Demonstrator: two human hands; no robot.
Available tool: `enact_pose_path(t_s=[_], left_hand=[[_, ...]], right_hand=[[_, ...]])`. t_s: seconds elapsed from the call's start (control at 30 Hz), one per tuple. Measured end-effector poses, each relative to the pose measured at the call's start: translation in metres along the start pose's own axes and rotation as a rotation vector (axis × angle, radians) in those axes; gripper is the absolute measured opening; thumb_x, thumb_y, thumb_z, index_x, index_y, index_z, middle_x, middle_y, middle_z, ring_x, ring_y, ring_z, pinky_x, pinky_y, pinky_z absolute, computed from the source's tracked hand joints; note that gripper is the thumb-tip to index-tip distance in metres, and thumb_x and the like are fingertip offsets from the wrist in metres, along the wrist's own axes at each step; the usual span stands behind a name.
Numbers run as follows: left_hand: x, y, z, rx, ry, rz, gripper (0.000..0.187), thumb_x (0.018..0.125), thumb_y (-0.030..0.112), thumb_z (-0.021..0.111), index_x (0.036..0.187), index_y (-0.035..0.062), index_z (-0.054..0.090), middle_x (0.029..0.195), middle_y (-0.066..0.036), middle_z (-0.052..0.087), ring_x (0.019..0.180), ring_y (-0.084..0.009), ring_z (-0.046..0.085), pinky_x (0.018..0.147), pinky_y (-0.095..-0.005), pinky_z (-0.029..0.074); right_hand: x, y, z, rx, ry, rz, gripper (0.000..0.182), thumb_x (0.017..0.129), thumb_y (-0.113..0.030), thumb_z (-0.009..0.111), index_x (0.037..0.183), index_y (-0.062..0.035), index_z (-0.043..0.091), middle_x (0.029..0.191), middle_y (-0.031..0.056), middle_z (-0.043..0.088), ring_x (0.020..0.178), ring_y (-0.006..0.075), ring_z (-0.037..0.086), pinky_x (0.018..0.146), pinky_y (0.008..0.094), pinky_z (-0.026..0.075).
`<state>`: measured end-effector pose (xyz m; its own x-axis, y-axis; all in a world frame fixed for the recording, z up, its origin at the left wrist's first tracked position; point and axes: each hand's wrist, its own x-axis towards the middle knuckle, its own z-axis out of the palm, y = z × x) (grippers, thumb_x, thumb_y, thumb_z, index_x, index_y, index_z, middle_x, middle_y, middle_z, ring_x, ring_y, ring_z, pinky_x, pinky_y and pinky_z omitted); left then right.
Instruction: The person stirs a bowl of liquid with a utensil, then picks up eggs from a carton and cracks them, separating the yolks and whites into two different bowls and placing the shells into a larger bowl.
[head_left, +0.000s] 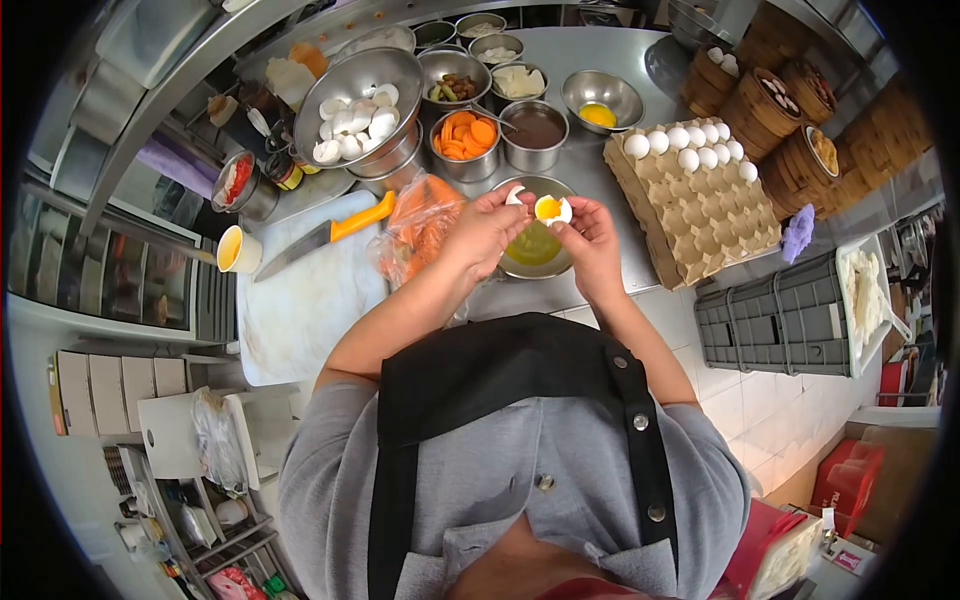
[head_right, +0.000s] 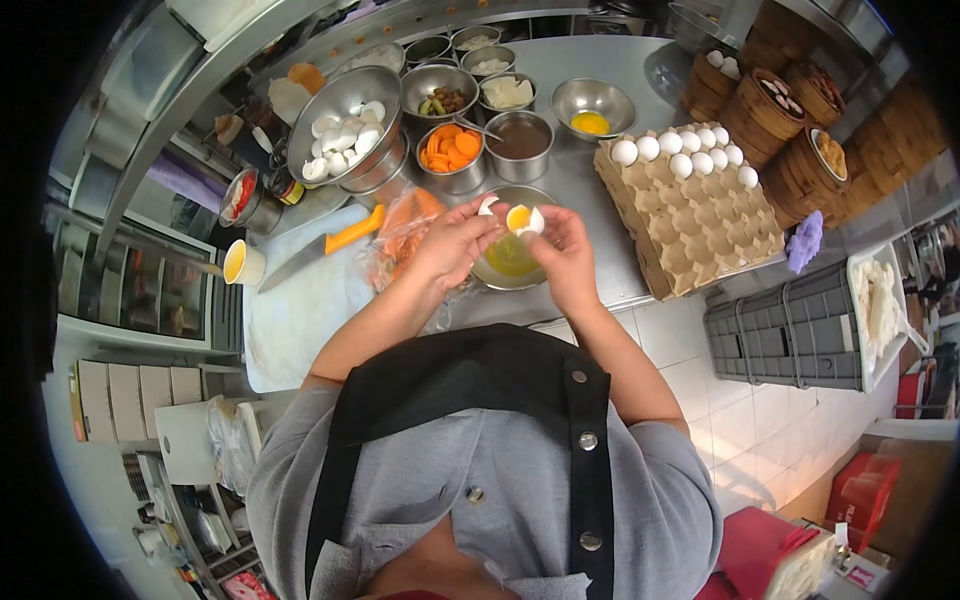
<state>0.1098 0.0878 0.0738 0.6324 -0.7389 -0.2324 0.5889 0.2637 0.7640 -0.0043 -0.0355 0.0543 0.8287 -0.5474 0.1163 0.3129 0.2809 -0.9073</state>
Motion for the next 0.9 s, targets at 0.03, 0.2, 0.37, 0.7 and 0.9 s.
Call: enact_pose_path(t_s=[0.03, 0.2, 0.37, 0.7, 0.9], left_hand=[[0.004, -0.005, -0.005, 0.035, -0.007, -0.011, 0.042, 0.085, 0.0, 0.054, 0.126, -0.0021, 0.044, 0.11, -0.007, 0.057, 0.099, -0.0155, 0.058, 0.088, -0.0268, 0.047], [0.012, -0.02, -0.009, 0.978, -0.05, 0.065, 0.043, 0.08, 0.0, 0.054, 0.123, 0.0006, 0.048, 0.106, -0.011, 0.058, 0.096, -0.0217, 0.058, 0.086, -0.0307, 0.047], [0.01, -0.03, -0.011, 1.726, -0.199, 0.546, 0.052, 0.074, 0.001, 0.054, 0.126, 0.0031, 0.046, 0.121, -0.019, 0.05, 0.109, -0.0349, 0.049, 0.092, -0.039, 0.043], [0.0, -0.003, -0.019, 1.579, -0.243, 0.643, 0.052, 0.075, 0.002, 0.054, 0.126, 0.0079, 0.046, 0.126, -0.017, 0.046, 0.107, -0.035, 0.05, 0.091, -0.0384, 0.043], [-0.007, 0.006, -0.013, 1.179, -0.195, 0.255, 0.054, 0.076, 0.0, 0.053, 0.129, 0.0074, 0.044, 0.118, -0.015, 0.052, 0.097, -0.0248, 0.058, 0.085, -0.0295, 0.047]], right_hand=[[0.002, -0.006, 0.001, -0.001, 0.002, -0.002, 0.035, 0.079, 0.004, 0.058, 0.112, -0.0007, 0.047, 0.102, 0.0059, 0.057, 0.09, 0.0115, 0.055, 0.08, 0.0248, 0.045], [0.017, -0.072, 0.02, 0.058, -0.071, -0.071, 0.033, 0.08, 0.003, 0.06, 0.11, 0.0004, 0.049, 0.1, 0.0067, 0.058, 0.088, 0.0122, 0.056, 0.08, 0.0254, 0.046], [0.029, -0.117, 0.034, 0.151, -0.073, -0.105, 0.034, 0.082, 0.003, 0.058, 0.114, 0.0004, 0.046, 0.107, 0.0111, 0.056, 0.096, 0.0179, 0.057, 0.085, 0.0328, 0.049], [0.042, -0.108, 0.03, 0.144, -0.066, -0.054, 0.033, 0.083, 0.0, 0.058, 0.113, -0.0007, 0.046, 0.11, 0.0123, 0.055, 0.1, 0.0209, 0.057, 0.086, 0.0351, 0.048], [0.084, -0.1, 0.013, 0.064, 0.088, -0.085, 0.03, 0.084, 0.001, 0.056, 0.111, 0.0013, 0.046, 0.106, 0.0111, 0.055, 0.098, 0.0203, 0.057, 0.084, 0.0338, 0.049]])
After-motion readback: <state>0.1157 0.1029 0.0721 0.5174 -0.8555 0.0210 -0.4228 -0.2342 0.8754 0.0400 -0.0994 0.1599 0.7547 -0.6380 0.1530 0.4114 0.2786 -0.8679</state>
